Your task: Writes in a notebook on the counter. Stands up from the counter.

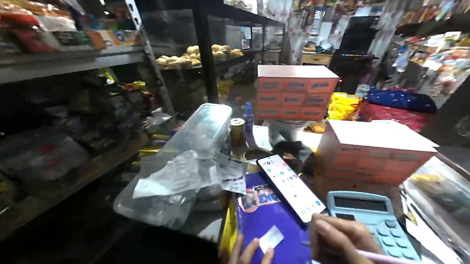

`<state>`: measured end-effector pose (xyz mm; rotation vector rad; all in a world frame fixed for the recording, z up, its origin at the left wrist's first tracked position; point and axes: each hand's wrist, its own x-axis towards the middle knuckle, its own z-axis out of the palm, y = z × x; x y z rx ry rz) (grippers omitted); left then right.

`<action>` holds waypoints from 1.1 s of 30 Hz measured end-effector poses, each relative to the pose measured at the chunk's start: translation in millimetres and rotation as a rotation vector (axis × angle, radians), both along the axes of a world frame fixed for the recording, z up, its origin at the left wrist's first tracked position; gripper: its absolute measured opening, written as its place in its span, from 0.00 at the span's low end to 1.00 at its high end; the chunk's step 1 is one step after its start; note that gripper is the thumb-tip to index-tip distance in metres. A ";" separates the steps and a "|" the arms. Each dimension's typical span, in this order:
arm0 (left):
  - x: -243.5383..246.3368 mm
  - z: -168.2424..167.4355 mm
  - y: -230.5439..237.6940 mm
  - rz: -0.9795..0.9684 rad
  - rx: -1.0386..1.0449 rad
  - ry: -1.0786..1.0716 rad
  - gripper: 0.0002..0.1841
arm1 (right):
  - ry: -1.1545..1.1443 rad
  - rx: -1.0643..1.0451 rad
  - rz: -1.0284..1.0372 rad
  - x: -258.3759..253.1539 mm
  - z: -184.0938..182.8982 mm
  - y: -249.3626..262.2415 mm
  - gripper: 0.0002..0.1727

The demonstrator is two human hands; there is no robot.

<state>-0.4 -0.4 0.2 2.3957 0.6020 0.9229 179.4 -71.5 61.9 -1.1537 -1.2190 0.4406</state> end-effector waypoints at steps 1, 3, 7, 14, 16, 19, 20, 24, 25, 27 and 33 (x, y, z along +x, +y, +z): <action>-0.1 -0.5 0.2 -0.005 -0.004 -0.010 0.19 | 0.048 -0.009 0.020 -9.6 -7.3 13.9 0.20; -1.1 -2.2 1.1 -0.024 -0.012 -0.010 0.20 | 0.048 -0.053 0.067 -16.1 -14.5 33.6 0.14; 0.9 -4.7 0.6 -0.012 -0.016 0.003 0.20 | -0.020 -0.135 -0.016 -17.8 -17.9 49.4 0.14; 0.9 -1.1 -1.3 -0.017 -0.038 0.011 0.19 | -0.278 -0.058 -0.184 -19.2 -35.5 54.2 0.11; 0.8 -1.9 -1.5 -0.018 -0.041 0.008 0.19 | -0.325 -0.048 -0.230 -21.8 -37.6 54.9 0.11; 1.0 -2.2 -2.3 -0.021 -0.047 0.006 0.19 | -0.347 -0.052 -0.252 -22.0 -38.7 55.0 0.12; 1.2 -2.2 -2.5 -0.018 -0.049 0.005 0.19 | -0.344 -0.058 -0.254 -21.9 -38.5 54.9 0.12; 1.6 -2.8 -3.0 -0.010 -0.043 -0.005 0.19 | -0.348 -0.070 -0.240 -21.3 -38.4 54.2 0.12; 1.6 -3.3 -3.0 -0.009 -0.040 -0.008 0.19 | -0.357 -0.071 -0.240 -21.1 -38.7 54.1 0.12; 1.7 -4.2 -2.5 -0.005 -0.030 -0.010 0.19 | -0.372 -0.073 -0.238 -21.3 -38.5 54.0 0.12; 1.7 -3.4 -2.5 -0.003 -0.026 -0.010 0.19 | -0.389 -0.066 -0.230 -22.8 -38.2 52.9 0.11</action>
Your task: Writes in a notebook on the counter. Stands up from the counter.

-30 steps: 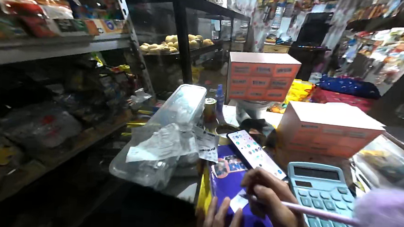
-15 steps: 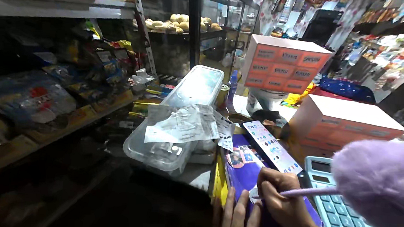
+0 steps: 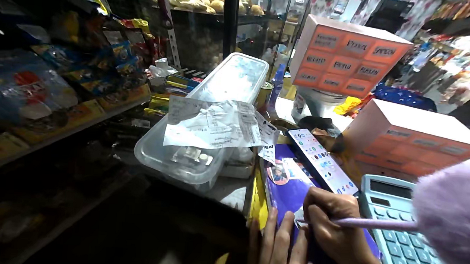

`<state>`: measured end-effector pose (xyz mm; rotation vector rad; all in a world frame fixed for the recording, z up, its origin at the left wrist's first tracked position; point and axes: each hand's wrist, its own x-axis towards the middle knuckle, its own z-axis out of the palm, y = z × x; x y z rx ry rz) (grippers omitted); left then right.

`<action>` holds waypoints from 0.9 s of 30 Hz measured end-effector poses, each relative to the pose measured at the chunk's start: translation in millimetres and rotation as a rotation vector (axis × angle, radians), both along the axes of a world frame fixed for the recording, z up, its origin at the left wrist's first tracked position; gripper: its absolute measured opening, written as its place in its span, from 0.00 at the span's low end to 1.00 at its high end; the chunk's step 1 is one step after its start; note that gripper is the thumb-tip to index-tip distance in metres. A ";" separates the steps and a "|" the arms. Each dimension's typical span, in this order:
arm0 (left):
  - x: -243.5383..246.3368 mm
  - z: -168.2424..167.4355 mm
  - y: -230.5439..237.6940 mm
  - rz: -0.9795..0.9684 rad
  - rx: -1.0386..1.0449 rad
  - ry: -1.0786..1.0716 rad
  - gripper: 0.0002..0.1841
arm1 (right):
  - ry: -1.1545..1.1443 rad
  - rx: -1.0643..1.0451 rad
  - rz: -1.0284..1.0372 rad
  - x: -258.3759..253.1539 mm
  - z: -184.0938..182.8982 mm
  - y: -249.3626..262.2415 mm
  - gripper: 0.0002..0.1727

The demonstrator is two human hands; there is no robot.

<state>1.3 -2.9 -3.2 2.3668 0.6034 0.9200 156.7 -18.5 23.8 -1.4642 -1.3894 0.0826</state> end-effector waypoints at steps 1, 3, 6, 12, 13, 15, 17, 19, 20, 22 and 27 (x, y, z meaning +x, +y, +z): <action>0.0 -0.1 -0.1 0.003 0.000 -0.004 0.19 | 0.004 -0.007 0.007 0.3 0.5 -0.2 0.11; 0.3 -0.9 -0.7 0.010 0.002 -0.013 0.18 | 0.009 -0.020 0.012 0.5 2.2 -0.2 0.11; 0.4 0.0 -1.1 0.010 -0.002 -0.009 0.18 | -0.004 -0.029 0.025 2.0 3.3 -0.5 0.12; 0.2 0.2 -1.1 0.015 0.001 -0.002 0.19 | -0.006 -0.018 0.023 2.5 3.9 -0.5 0.12; 0.2 0.2 -1.0 0.015 0.000 -0.002 0.19 | -0.008 -0.018 0.020 2.4 4.2 -0.5 0.12; 0.1 0.6 -0.9 0.016 0.002 0.000 0.19 | -0.015 -0.020 0.018 2.2 4.7 -0.6 0.11; -0.3 0.8 -1.0 0.015 0.006 0.002 0.19 | -0.022 -0.018 0.018 2.1 4.4 -0.8 0.11; -0.3 0.4 -1.1 0.017 0.012 0.000 0.19 | -0.022 -0.017 0.020 2.2 4.0 -1.1 0.11; -0.3 0.3 -1.2 0.019 0.012 -0.002 0.19 | -0.026 -0.015 0.019 2.4 3.9 -1.0 0.11; 0.0 0.3 -1.1 0.021 0.012 -0.006 0.19 | -0.031 -0.009 0.022 2.5 4.1 -0.4 0.11; 0.7 -0.3 -1.6 0.030 0.009 -0.011 0.19 | -0.046 -0.006 0.021 3.1 3.7 0.5 0.10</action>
